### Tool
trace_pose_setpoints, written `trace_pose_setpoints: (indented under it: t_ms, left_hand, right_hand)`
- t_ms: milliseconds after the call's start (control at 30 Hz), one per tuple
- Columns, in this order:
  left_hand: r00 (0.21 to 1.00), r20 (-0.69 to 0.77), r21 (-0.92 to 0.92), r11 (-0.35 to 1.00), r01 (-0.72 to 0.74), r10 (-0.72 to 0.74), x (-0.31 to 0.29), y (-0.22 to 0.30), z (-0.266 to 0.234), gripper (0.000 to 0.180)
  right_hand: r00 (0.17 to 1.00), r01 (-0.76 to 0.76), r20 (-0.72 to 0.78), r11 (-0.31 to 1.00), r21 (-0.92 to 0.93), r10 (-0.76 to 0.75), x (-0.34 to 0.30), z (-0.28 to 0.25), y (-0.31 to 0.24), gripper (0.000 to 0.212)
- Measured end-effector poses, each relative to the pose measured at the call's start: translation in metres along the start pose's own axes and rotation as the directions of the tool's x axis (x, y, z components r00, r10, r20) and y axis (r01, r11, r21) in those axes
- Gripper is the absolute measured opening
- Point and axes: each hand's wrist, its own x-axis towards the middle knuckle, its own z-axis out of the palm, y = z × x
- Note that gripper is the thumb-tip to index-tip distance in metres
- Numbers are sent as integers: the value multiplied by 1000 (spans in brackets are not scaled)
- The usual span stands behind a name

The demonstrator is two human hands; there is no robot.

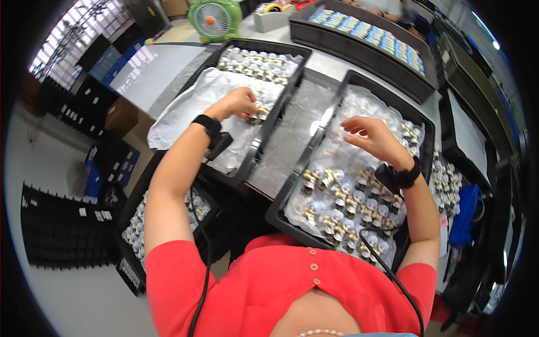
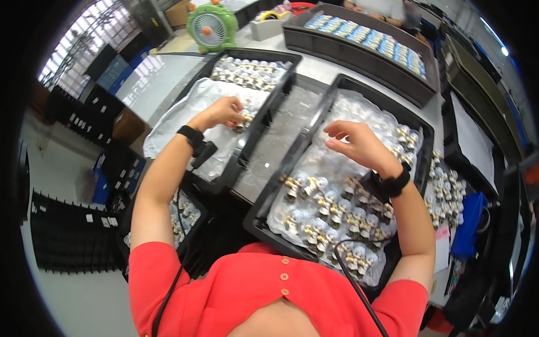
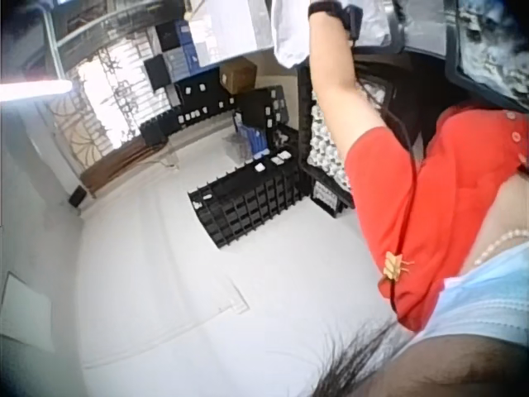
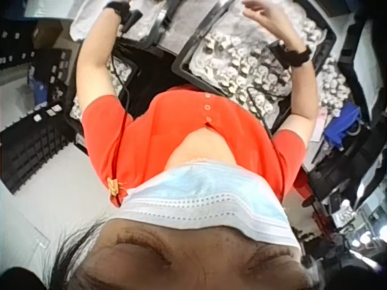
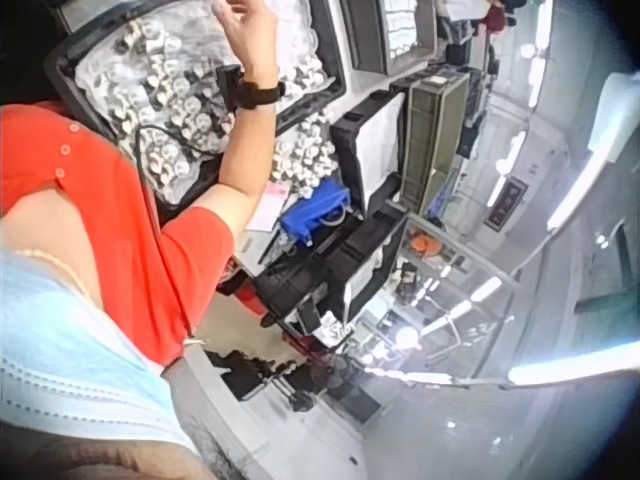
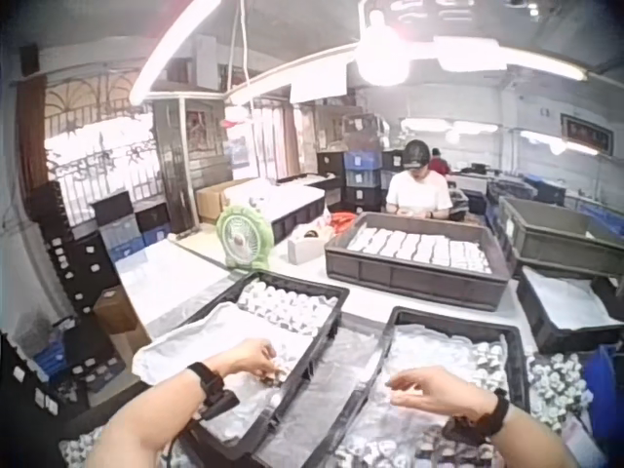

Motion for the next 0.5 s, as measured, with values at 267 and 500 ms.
trace_pose_setpoints:
  t_ms: [267, 500]
  left_hand:
    - [937, -146, 278, 922, -270, 318, -30, 40, -8, 34]
    - [778, 100, -284, 767, -575, 620, -58, 118, 65, 30]
  right_hand:
    - [909, -84, 398, 990, -110, 121, -8, 9, -17, 41]
    - [911, 94, 412, 970, -226, 7, -15, 33, -14, 47]
